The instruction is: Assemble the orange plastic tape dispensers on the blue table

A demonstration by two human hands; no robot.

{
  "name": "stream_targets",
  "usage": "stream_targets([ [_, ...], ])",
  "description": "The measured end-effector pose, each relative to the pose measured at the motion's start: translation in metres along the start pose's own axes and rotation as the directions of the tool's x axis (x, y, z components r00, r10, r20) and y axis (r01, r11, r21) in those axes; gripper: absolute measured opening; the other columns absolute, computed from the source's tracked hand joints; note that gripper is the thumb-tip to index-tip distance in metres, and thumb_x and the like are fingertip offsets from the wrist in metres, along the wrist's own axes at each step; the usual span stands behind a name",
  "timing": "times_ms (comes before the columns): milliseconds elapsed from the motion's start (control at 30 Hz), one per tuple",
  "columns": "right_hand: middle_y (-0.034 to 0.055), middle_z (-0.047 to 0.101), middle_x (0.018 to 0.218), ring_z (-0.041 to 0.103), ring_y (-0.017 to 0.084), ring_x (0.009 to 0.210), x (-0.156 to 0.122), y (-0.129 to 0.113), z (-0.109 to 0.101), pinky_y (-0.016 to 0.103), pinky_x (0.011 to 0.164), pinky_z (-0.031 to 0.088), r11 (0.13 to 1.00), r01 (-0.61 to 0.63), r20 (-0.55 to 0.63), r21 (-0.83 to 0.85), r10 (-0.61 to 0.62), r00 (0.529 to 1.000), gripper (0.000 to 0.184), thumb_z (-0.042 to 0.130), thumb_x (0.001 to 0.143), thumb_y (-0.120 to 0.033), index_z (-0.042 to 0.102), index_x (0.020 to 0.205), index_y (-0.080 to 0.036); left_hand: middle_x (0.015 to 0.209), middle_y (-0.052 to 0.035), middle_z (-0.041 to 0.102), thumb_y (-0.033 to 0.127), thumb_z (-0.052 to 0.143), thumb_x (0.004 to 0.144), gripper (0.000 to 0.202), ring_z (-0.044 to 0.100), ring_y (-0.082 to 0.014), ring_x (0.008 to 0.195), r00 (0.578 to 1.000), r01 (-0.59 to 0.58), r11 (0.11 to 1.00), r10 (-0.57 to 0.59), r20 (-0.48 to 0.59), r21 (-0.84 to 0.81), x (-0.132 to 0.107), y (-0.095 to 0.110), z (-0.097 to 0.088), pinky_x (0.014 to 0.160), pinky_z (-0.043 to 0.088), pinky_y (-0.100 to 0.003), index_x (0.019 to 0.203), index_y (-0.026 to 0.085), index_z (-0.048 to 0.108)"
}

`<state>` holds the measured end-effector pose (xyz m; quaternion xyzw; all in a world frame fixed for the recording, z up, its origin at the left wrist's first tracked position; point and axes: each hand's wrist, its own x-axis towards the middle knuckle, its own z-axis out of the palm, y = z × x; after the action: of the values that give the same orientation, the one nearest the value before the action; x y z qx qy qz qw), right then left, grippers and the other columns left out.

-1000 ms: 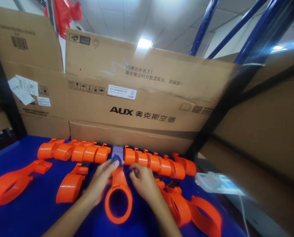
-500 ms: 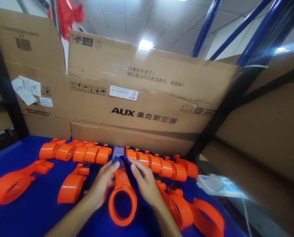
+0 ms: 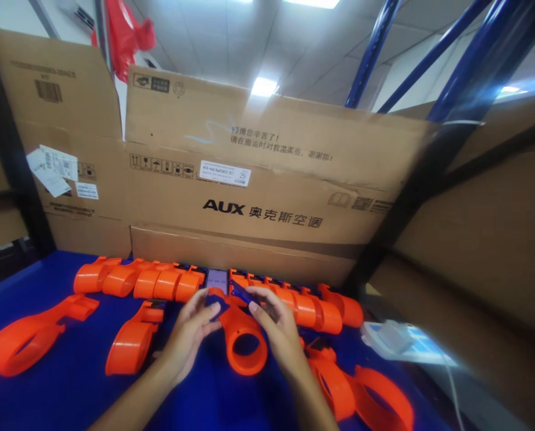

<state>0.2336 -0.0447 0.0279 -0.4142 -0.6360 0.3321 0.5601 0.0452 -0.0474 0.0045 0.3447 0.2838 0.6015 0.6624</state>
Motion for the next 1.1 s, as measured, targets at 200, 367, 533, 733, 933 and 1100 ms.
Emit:
stream_targets([
  [200, 0.0083, 0.071, 0.124, 0.063, 0.03, 0.119, -0.0019, -0.0018, -0.0033, 0.046, 0.103, 0.049, 0.999, 0.037, 0.089, -0.03, -0.034, 0.995, 0.03, 0.067, 0.088, -0.037, 0.07, 0.116, -0.025, 0.125, -0.0104, 0.068, 0.034, 0.078, 0.08, 0.038, 0.063, -0.0307, 0.117, 1.0, -0.012, 0.999, 0.012, -0.001, 0.03, 0.0028, 0.0003, -0.0007, 0.094, 0.053, -0.042, 0.114, 0.023, 0.067],
  [367, 0.0084, 0.071, 0.125, 0.063, 0.03, 0.119, -0.0015, -0.0061, 0.0004, 0.046, 0.103, 0.048, 0.996, 0.058, 0.12, -0.068, -0.049, 0.992, 0.029, 0.069, 0.086, -0.034, 0.071, 0.113, -0.025, 0.127, -0.0099, 0.067, 0.034, 0.08, 0.078, 0.042, 0.057, -0.0326, 0.125, 0.999, -0.029, 0.998, 0.029, -0.014, 0.061, 0.0006, 0.0007, 0.0013, 0.095, 0.053, -0.043, 0.116, 0.024, 0.068],
  [533, 0.0091, 0.072, 0.122, 0.065, 0.031, 0.116, -0.0012, -0.0026, 0.0003, 0.045, 0.099, 0.051, 0.998, 0.023, 0.097, -0.059, -0.018, 0.995, 0.029, 0.067, 0.087, -0.037, 0.071, 0.112, -0.024, 0.125, -0.009, 0.068, 0.034, 0.082, 0.074, 0.041, 0.059, -0.0322, 0.123, 0.997, -0.038, 0.999, 0.039, -0.06, 0.019, 0.0, 0.0, 0.0019, 0.094, 0.054, -0.043, 0.112, 0.024, 0.07],
  [733, 0.009, 0.072, 0.121, 0.065, 0.03, 0.116, -0.0012, -0.001, 0.0008, 0.045, 0.099, 0.051, 0.998, 0.025, 0.097, -0.06, -0.019, 0.995, 0.03, 0.067, 0.087, -0.037, 0.071, 0.113, -0.024, 0.127, -0.0105, 0.068, 0.035, 0.083, 0.073, 0.046, 0.059, -0.0335, 0.124, 0.998, -0.028, 1.0, 0.029, -0.058, 0.011, 0.0022, -0.0007, -0.001, 0.094, 0.054, -0.045, 0.116, 0.023, 0.07],
  [933, 0.0092, 0.072, 0.12, 0.065, 0.031, 0.114, -0.0017, -0.0029, 0.0012, 0.047, 0.1, 0.051, 0.997, 0.01, 0.1, -0.079, -0.002, 0.995, 0.031, 0.065, 0.088, -0.037, 0.07, 0.116, -0.024, 0.126, -0.0109, 0.069, 0.033, 0.084, 0.071, 0.046, 0.059, -0.0344, 0.124, 0.997, -0.041, 0.999, 0.041, -0.063, 0.004, 0.0001, 0.0008, 0.0007, 0.095, 0.055, -0.045, 0.115, 0.023, 0.071],
  [1100, 0.0085, 0.069, 0.128, 0.061, 0.03, 0.123, -0.0038, -0.0052, 0.0014, 0.049, 0.108, 0.045, 0.999, 0.027, 0.16, -0.038, -0.021, 0.987, 0.037, 0.067, 0.089, -0.038, 0.066, 0.124, -0.026, 0.126, -0.0096, 0.069, 0.03, 0.085, 0.069, 0.05, 0.059, -0.0346, 0.123, 0.992, -0.098, 0.995, 0.098, -0.083, 0.0, 0.0014, 0.0017, -0.0009, 0.097, 0.053, -0.046, 0.116, 0.024, 0.071],
])
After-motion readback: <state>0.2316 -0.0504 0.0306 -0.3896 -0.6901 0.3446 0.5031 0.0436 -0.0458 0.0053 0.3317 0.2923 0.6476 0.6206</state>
